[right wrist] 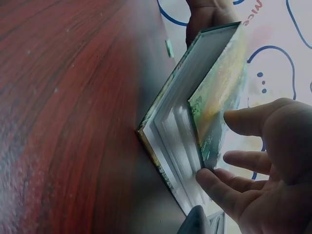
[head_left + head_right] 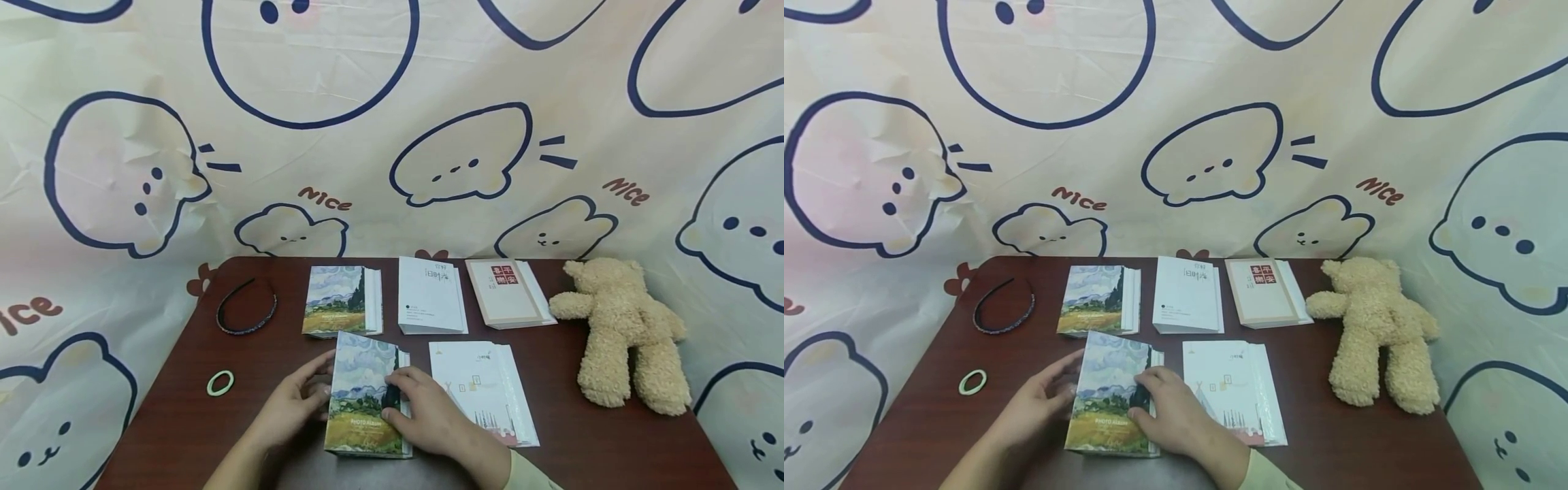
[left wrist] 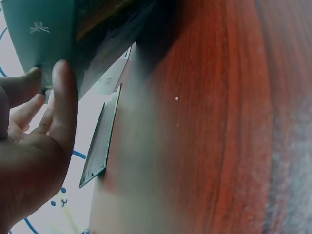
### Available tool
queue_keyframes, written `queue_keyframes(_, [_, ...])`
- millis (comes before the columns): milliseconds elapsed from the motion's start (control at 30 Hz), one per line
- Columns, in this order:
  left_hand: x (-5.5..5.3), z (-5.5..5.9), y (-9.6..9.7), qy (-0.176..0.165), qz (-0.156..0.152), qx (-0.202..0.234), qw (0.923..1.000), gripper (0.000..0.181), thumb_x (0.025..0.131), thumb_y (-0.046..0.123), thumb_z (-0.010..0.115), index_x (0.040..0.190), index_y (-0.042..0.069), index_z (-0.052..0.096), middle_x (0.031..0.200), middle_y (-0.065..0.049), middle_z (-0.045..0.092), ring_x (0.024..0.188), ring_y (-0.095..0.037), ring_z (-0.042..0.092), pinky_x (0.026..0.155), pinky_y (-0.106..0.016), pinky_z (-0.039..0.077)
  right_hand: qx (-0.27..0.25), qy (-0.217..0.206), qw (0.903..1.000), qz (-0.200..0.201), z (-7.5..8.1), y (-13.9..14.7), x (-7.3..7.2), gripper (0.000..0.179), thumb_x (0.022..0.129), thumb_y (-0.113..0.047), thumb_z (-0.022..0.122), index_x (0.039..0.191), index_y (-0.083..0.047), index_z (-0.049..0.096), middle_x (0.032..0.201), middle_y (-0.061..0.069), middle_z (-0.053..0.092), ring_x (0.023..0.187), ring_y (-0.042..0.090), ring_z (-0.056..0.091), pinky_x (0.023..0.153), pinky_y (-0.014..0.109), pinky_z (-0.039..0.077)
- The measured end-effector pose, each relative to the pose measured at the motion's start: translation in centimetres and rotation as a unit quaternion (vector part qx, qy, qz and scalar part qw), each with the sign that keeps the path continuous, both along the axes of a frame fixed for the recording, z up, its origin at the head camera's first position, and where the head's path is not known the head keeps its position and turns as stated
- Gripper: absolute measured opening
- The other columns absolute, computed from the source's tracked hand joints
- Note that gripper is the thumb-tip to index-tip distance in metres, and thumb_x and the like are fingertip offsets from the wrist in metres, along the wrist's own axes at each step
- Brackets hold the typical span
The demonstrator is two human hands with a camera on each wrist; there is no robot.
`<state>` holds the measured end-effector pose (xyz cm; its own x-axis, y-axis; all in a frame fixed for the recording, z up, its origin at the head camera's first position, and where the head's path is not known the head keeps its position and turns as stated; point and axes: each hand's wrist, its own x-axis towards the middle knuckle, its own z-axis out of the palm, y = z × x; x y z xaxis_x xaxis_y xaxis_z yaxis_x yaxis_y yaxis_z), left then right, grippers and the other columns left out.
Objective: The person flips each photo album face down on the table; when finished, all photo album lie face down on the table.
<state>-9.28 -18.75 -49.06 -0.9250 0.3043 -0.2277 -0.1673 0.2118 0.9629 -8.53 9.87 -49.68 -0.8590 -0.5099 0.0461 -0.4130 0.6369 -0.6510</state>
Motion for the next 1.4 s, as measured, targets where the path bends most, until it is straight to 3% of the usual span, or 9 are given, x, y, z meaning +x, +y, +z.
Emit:
queue_keyframes(200, [0.0,0.2,0.1,0.035,-0.002,-0.029,0.999,0.064,0.101,0.005,0.066,0.16,0.018,0.042,0.14,-0.019,0.053,0.128,-0.037,0.058,0.09,-0.034,0.057,-0.02,-0.019,0.9996,0.003,0.0,-0.2,0.0,0.051,0.1,-0.039,0.069,0.143,-0.012,0.061,0.14,0.002,0.056,0.109,0.013,0.064,0.092,0.035,0.056])
queue_keyframes(533, [-0.1,0.1,0.3,0.015,-0.011,0.01,0.9998,0.065,0.104,0.014,0.066,0.162,0.015,0.036,0.154,-0.028,0.043,0.138,-0.047,0.049,0.101,-0.046,0.054,-0.057,-0.042,0.9975,0.005,0.1,-0.4,-0.1,0.049,0.1,-0.036,0.07,0.143,-0.014,0.06,0.142,0.002,0.054,0.116,0.017,0.065,0.097,0.035,0.055])
queue_keyframes(833, [0.0,0.5,0.9,0.021,-0.007,0.031,0.9993,0.068,0.103,0.021,0.067,0.162,0.017,0.034,0.151,-0.027,0.045,0.135,-0.045,0.052,0.097,-0.043,0.055,-0.098,-0.09,0.991,0.011,0.2,-0.7,-0.3,0.05,0.101,-0.033,0.069,0.146,-0.015,0.057,0.144,0.004,0.052,0.115,0.021,0.068,0.096,0.032,0.056])
queue_keyframes(1133, [0.2,1.0,1.3,0.032,0.0,0.048,0.9983,0.066,0.103,0.019,0.067,0.161,0.015,0.034,0.147,-0.026,0.044,0.13,-0.04,0.056,0.091,-0.036,0.057,-0.109,-0.091,0.9898,0.01,0.4,-1.0,-0.2,0.05,0.1,-0.029,0.069,0.145,-0.013,0.057,0.14,0.003,0.055,0.109,0.015,0.068,0.094,0.032,0.057])
queue_keyframes(1400, [0.2,1.2,1.7,0.034,0.004,0.062,0.9975,0.065,0.103,0.018,0.068,0.16,0.018,0.036,0.143,-0.024,0.044,0.121,-0.027,0.063,0.085,-0.04,0.06,-0.164,-0.09,0.9822,0.022,0.6,-1.3,-0.2,0.048,0.101,-0.024,0.069,0.145,-0.009,0.056,0.137,0.008,0.057,0.111,0.013,0.066,0.096,0.03,0.056])
